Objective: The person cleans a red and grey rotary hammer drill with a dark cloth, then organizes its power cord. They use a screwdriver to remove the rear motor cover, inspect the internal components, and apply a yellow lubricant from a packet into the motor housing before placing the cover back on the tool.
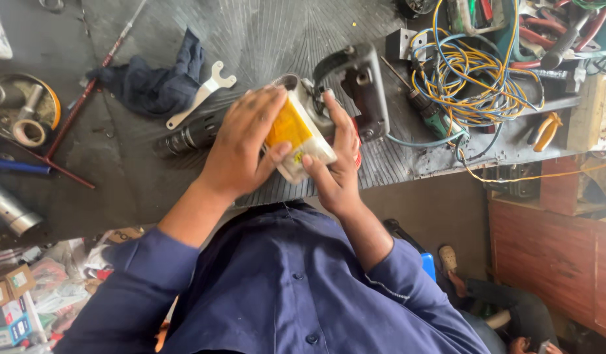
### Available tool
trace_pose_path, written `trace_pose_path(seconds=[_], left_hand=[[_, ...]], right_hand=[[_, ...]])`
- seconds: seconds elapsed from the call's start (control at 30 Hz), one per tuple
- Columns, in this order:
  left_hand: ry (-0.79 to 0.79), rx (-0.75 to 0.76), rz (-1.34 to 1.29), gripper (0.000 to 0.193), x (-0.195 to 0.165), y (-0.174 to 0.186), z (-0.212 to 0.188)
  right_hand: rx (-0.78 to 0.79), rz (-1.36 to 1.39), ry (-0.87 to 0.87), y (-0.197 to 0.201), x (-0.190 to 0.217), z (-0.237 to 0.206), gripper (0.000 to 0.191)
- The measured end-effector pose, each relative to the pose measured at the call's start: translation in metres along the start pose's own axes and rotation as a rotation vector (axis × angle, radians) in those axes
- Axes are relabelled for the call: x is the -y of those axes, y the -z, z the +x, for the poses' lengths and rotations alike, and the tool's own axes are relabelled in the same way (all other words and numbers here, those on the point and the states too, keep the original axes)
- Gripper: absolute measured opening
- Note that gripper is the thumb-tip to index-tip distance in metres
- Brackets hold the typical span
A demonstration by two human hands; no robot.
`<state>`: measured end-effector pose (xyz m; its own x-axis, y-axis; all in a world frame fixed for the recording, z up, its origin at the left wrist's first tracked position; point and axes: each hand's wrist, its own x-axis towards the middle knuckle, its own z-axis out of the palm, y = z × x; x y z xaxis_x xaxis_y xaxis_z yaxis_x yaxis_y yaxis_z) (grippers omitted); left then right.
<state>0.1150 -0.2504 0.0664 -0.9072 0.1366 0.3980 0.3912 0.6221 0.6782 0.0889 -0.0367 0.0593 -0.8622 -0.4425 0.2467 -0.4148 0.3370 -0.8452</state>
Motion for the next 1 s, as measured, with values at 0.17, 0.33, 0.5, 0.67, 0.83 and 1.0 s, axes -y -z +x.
trace_pose_path(seconds=[0.17,0.33,0.5,0.67,0.83,1.0], left_hand=[[-0.052,-0.014,-0.01,0.052,0.036,-0.033,0.01],[-0.035,-0.227,0.036,0.059,0.038,-0.058,-0.01],[0.138,-0.307,-0.235,0.062,0.007,-0.044,-0.04],[0.542,-0.046,-1.219,0.061,-0.016,-0.035,-0.059],[0.775,-0.046,-1.242,0.036,-0.033,-0.046,-0.061],[0.66,-0.164,-1.152,0.025,-0.044,-0.052,-0.052]], right_hand=[[-0.009,0.073,-0.036,-0.008,-0.011,0.015,0.068],[0.012,-0.101,0.129,-0.012,-0.02,0.007,0.045],[-0.018,0.124,0.077,-0.011,-0.025,0.001,0.058],[0.124,0.155,0.147,0.003,-0.022,-0.021,0.046],[0.344,0.631,-0.427,-0.006,-0.026,-0.043,0.036],[0.342,0.628,-0.479,0.002,-0.034,-0.045,0.034]])
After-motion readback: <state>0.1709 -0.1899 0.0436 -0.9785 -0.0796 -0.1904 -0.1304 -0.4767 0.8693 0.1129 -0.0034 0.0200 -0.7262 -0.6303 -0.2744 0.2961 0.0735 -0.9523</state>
